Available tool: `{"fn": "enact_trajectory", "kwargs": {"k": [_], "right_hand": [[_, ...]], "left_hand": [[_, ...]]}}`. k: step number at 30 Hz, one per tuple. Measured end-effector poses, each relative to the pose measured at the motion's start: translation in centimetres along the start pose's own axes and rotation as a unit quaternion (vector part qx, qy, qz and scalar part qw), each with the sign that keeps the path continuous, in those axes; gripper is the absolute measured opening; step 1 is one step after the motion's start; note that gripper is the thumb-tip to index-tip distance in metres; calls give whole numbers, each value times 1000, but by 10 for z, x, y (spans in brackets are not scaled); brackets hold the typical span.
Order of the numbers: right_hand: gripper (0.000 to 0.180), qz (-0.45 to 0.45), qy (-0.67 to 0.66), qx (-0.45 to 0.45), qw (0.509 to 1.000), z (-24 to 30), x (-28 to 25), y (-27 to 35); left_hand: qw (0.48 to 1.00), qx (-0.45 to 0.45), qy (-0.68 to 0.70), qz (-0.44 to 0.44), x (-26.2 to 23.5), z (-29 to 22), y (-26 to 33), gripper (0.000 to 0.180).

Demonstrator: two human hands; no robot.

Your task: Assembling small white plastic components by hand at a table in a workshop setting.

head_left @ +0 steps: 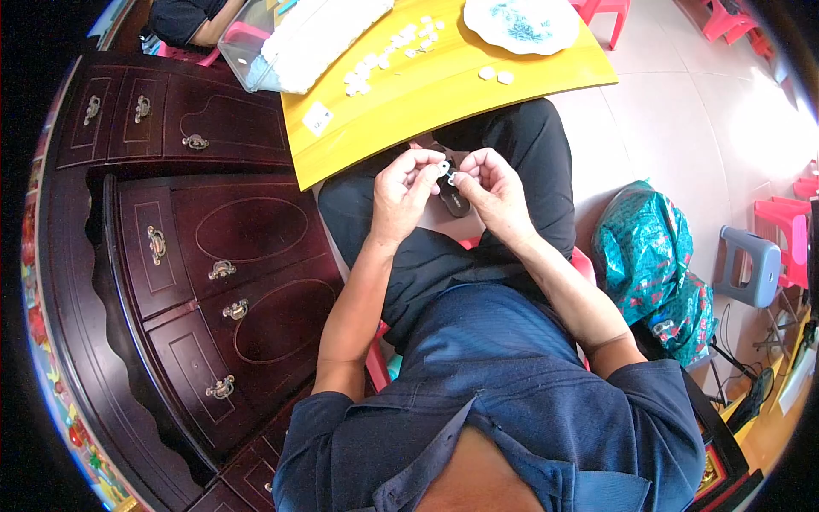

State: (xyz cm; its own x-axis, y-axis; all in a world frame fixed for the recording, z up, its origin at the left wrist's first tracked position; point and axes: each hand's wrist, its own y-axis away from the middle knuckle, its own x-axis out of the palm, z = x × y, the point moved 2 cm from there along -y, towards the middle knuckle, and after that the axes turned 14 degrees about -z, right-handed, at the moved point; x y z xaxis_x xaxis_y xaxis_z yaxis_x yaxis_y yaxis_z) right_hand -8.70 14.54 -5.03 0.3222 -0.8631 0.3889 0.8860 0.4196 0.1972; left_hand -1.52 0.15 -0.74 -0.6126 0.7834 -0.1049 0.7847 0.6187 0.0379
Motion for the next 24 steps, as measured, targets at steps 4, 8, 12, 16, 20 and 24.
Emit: {"fn": "enact_trajectory", "kwargs": {"k": [4,8,12,16,20,24], "right_hand": [[11,-1,13,0,1000,0,0,0],[11,1,6,-1,1000,2,1,0],[10,-6,5,-1,1000,-1,-2,-1],[16,4,-21,24,999,-6,-3,-1],[17,31,-23,47,998,-2,0,1],[14,43,-19,82,996,0,-4,0]], "left_hand": [[1000,19,-24,6,1,-2,-1,16],[998,33,-40,24,1,-1,-1,15],[999,15,-36,32,4,-1,0,15],[999,10,-38,25,6,-3,1,14],[998,23,-53,38,3,-1,0,14],[995,11,-79,65,1,-1,-1,22]]}}
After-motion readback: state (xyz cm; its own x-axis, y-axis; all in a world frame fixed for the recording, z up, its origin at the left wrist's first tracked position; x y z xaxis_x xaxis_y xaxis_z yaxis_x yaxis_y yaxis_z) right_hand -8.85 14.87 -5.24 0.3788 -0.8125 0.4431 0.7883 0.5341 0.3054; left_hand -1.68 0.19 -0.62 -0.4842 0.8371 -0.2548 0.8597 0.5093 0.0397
